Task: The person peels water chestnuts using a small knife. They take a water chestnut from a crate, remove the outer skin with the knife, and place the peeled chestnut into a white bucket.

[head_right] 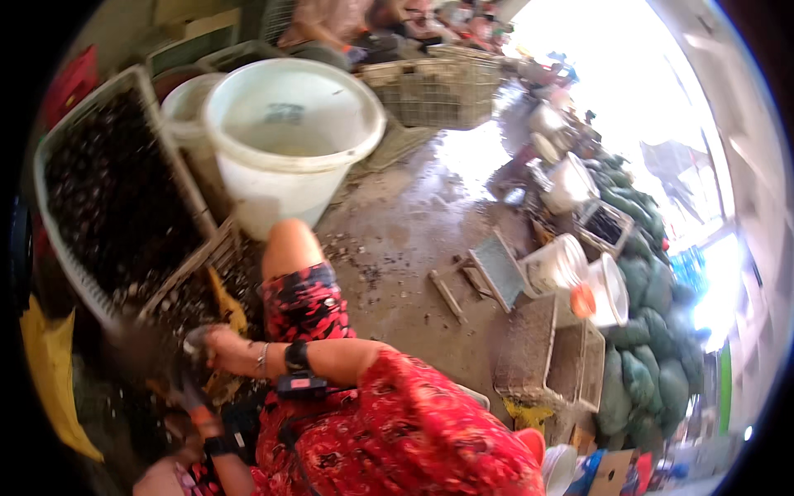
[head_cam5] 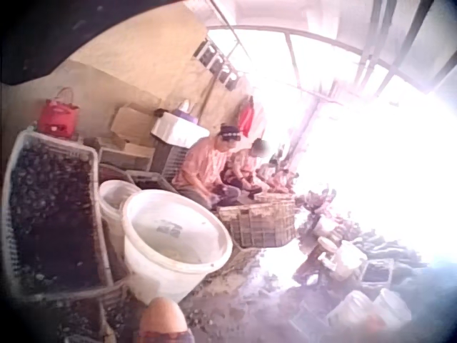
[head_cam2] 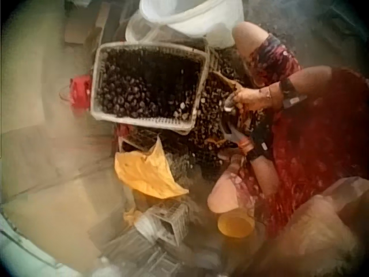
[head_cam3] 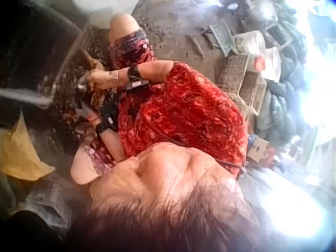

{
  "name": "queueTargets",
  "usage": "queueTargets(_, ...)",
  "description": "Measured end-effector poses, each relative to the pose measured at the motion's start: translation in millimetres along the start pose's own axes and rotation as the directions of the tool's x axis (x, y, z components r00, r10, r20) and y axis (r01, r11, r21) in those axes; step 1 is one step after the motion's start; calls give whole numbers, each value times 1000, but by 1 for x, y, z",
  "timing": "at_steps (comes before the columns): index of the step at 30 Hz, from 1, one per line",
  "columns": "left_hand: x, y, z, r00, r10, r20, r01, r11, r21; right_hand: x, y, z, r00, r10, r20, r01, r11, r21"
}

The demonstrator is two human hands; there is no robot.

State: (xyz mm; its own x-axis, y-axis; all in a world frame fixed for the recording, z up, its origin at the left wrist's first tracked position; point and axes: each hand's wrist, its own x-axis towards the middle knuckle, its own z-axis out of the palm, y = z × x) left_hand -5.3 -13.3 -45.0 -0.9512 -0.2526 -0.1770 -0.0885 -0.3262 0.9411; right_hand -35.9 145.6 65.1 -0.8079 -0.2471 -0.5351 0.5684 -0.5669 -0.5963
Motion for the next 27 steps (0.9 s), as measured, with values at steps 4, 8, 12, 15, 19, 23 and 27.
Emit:
queueTargets(4, -5, -10, 9, 993, 115, -4, -114, 991, 64, 3, 6, -18, 995, 85, -54, -70, 969, 236)
queueTargets(8, -16, 12, 4, 977, 213, -15, -205, 953, 222, 11, 23, -26, 996, 35, 87, -55, 967, 247)
queueTargets(12, -22, 63, 16, 983, 184, 28, -181, 915, 361, 1, 17, -27, 998, -62, -6, 62, 989, 133)
queueTargets(15, -26, 76, 34, 748, 558, 360, -642, 467, 608, 1, 7, -25, 990, -143, 16, 144, 983, -111)
queueTargets(19, -13, 62, 13, 1000, 1, 7, -4, 926, 377, 3, -7, -36, 958, -115, 264, 154, 979, -133)
queueTargets(23, -20, 78, 31, 752, 559, 349, -612, 397, 684, -11, -3, -11, 991, -130, 41, 130, 992, 3)
queueTargets(27, -14, 58, 11, 998, 68, 6, -66, 936, 347, -8, -5, -15, 962, -150, 229, 185, 973, -140)
